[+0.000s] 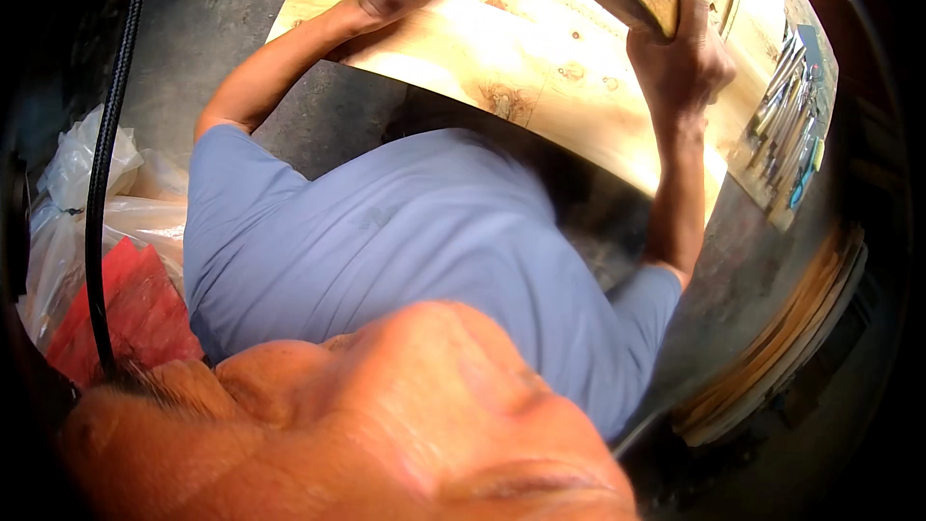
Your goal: The person carves a design into a wooden board with a chisel and a mallet. They hold the chisel against the wood and strike it repeatedly with the mallet to remove wood along a sketch.
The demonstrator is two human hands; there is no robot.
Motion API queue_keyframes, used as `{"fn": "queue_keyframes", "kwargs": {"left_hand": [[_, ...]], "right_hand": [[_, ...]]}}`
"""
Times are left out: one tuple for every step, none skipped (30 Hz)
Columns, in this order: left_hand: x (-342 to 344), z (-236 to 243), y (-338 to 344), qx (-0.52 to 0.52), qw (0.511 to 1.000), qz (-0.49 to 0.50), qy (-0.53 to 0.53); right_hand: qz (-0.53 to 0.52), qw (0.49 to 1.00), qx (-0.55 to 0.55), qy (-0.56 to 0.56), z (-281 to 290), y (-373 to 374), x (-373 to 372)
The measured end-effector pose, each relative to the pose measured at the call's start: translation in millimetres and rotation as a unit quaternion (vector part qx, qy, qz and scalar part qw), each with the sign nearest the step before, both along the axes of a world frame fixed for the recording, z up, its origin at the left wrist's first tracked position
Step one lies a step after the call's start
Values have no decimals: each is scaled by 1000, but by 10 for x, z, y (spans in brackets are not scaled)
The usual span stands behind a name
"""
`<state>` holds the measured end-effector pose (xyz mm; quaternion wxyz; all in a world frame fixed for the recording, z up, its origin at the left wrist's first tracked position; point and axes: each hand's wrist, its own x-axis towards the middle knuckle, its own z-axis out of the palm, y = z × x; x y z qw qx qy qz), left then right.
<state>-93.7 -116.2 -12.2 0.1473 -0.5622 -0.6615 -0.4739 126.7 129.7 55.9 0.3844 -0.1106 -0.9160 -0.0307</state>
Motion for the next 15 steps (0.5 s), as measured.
{"fn": "queue_keyframes", "kwargs": {"left_hand": [[-1,-18,-34,-20,999,29,-17],[-2,-34,-32,-19,999,34,-8],[11,-51,-30,-19,999,40,-1],[18,-60,-22,-18,999,45,8],[25,-66,-4,-16,998,37,50],[33,-67,16,-14,995,29,92],[32,-63,38,-10,991,21,134],[64,-66,63,-8,1000,24,14],[68,-60,76,-6,1000,21,23],[74,-54,91,-4,999,17,32],[78,-50,99,-3,999,14,40],[83,-49,104,0,999,11,34],[90,-52,103,2,1000,9,28],[91,-59,102,6,1000,7,23],[95,-71,102,3,1000,7,24]], "right_hand": [[15,1000,1,1,-23,-10,-3],[21,1000,-8,-2,-49,-16,-7],[19,999,-28,-11,-68,-17,-19],[22,999,-41,-10,-91,-20,-27],[28,999,-42,-6,-104,-13,-37],[34,999,-42,-2,-117,-6,-43],[35,998,-50,-4,-126,4,-46],[36,998,-43,-1,-133,13,-46],[33,998,-45,-5,-139,19,-42],[29,998,-46,-9,-143,25,-39],[32,998,-46,-7,-148,25,-35],[36,998,-45,-5,-152,25,-33],[41,998,-44,-3,-156,22,-33],[39,998,-45,-8,-158,16,-33],[38,998,-45,-13,-158,13,-36]]}}
